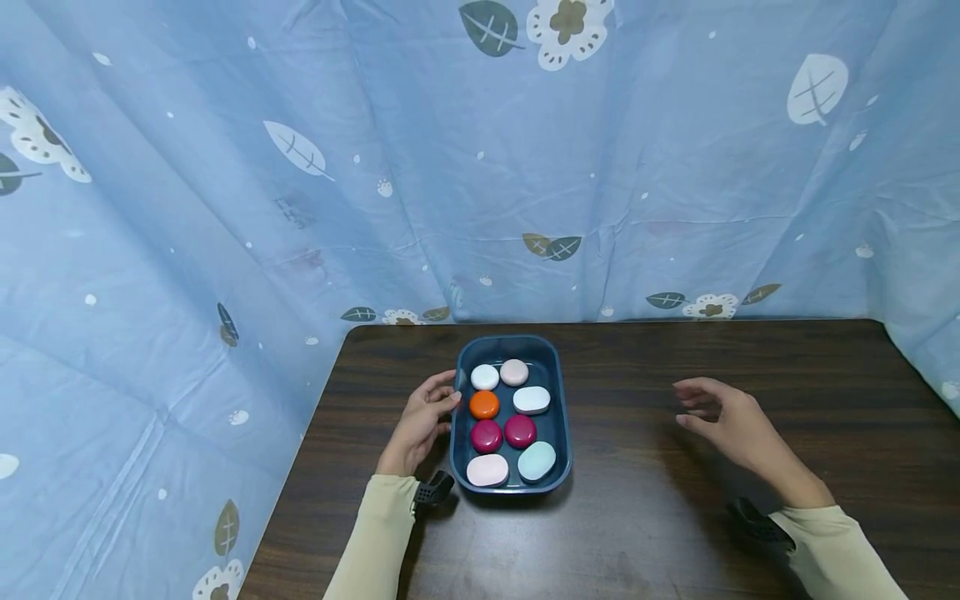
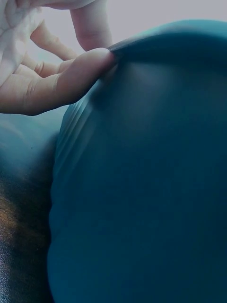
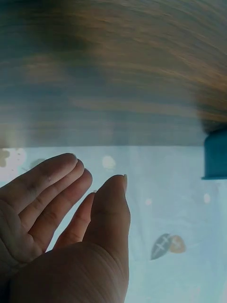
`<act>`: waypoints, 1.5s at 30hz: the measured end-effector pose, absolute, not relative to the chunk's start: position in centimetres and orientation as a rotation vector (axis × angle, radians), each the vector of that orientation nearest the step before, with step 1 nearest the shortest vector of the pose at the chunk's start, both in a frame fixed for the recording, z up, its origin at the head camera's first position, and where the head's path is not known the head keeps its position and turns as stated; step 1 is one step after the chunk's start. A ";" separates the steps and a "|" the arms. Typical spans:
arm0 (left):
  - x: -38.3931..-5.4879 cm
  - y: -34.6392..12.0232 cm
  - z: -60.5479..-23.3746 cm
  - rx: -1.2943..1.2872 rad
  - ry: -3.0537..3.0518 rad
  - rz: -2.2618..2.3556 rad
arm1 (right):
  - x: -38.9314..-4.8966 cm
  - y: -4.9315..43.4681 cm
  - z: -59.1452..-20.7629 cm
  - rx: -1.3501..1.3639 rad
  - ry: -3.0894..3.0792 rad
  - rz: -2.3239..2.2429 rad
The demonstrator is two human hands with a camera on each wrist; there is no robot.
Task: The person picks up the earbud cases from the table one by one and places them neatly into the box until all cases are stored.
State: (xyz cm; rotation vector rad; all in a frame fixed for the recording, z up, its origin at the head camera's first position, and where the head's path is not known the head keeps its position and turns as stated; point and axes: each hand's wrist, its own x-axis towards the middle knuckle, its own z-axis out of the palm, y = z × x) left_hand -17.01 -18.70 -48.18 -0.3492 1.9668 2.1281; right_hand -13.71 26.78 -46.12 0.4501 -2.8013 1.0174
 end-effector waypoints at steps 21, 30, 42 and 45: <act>-16.9 -18.9 -48.5 -0.325 1.956 2.143 | -14.1 30.3 -48.1 0.278 -2.792 0.979; -16.9 -18.9 -48.3 -0.323 1.946 2.152 | -14.4 31.0 -48.3 0.233 -2.780 0.941; -17.0 -18.8 -48.6 -0.340 1.957 2.142 | -14.6 31.8 -48.6 0.179 -2.764 0.935; -17.0 -18.9 -48.7 -0.345 1.953 2.147 | -14.5 31.8 -48.8 0.161 -2.776 0.946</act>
